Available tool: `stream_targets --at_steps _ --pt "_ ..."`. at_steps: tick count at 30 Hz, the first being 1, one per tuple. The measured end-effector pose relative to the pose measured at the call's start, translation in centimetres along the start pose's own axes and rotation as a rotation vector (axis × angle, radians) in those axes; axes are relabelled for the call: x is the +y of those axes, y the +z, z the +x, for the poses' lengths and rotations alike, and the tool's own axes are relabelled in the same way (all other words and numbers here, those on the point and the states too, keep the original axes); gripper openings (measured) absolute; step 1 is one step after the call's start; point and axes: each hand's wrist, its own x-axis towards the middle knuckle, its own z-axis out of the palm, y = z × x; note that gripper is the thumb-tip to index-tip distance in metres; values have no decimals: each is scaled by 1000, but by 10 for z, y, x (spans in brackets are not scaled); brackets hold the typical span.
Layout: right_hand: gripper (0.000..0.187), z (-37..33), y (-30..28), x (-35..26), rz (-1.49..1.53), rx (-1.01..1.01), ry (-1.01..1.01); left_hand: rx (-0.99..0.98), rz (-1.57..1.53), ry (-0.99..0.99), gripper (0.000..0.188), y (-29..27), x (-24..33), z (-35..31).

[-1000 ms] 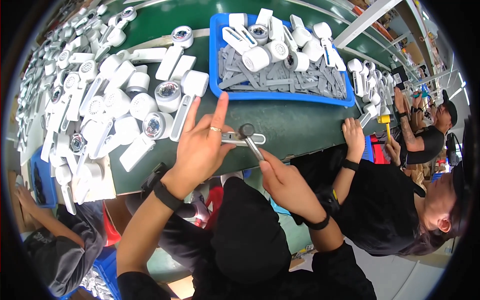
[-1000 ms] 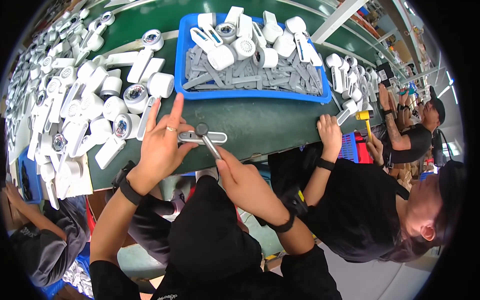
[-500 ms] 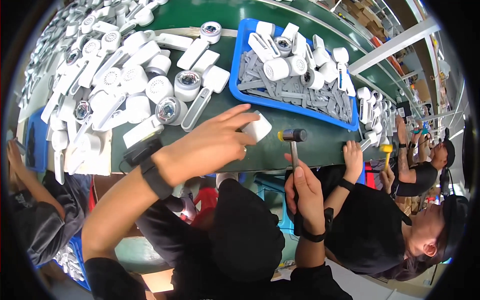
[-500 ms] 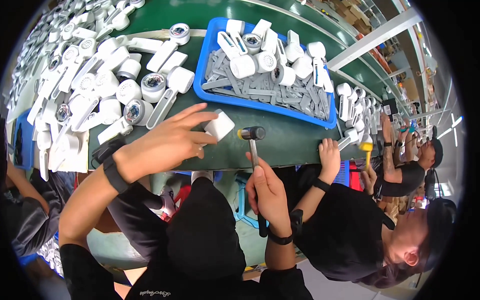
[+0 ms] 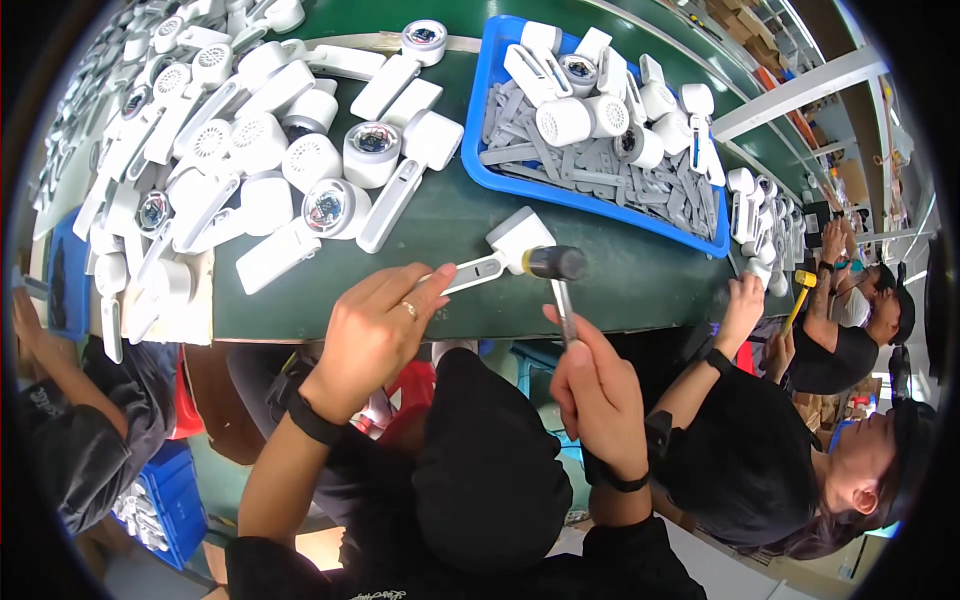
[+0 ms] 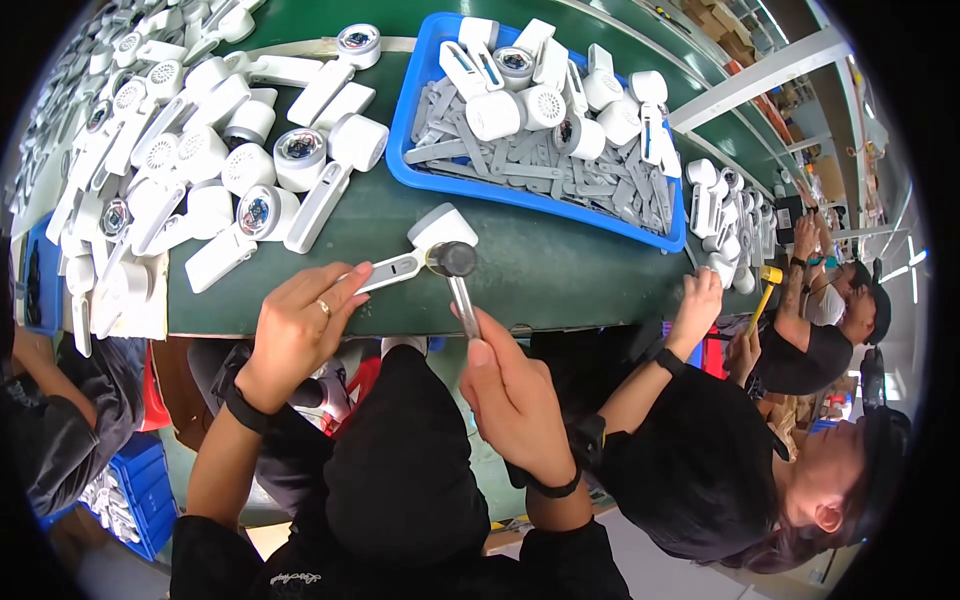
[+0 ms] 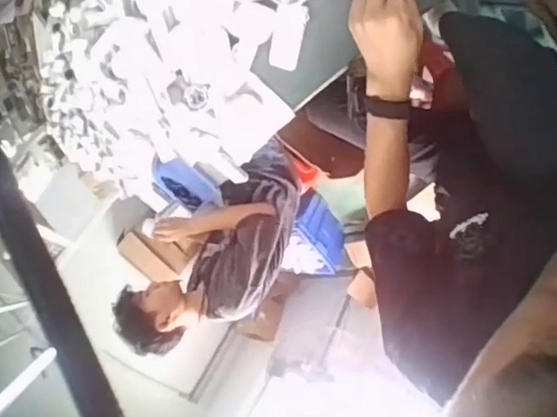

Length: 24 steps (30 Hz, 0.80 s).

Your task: The person assembles handheld fans by picking up a handle and a grey strip, fitting the strip into the handle, and tapping it into place with a small hammer. They repeat this process multiple times, setting each assembled unit aside on the table.

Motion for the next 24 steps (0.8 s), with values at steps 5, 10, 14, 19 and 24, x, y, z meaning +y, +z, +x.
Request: stream_targets --at_steps 5,10,14,19,24 --pt "45 9 14 29 -75 60 -106 -13 -12 16 38 -3 4 3" --pt "45 0 7 0 -44 80 -28 -19 -6 6 38 -3 -1 1" --pt "46 24 18 34 -299 83 -218 -20 -12 15 38 -2 3 7" --pt "48 -7 10 -12 -86 63 -137 9 -55 -10 42 -2 -4 -2" --pt "47 1 19 -4 -76 -63 -119 31 -182 -277 84 3 1 -5"
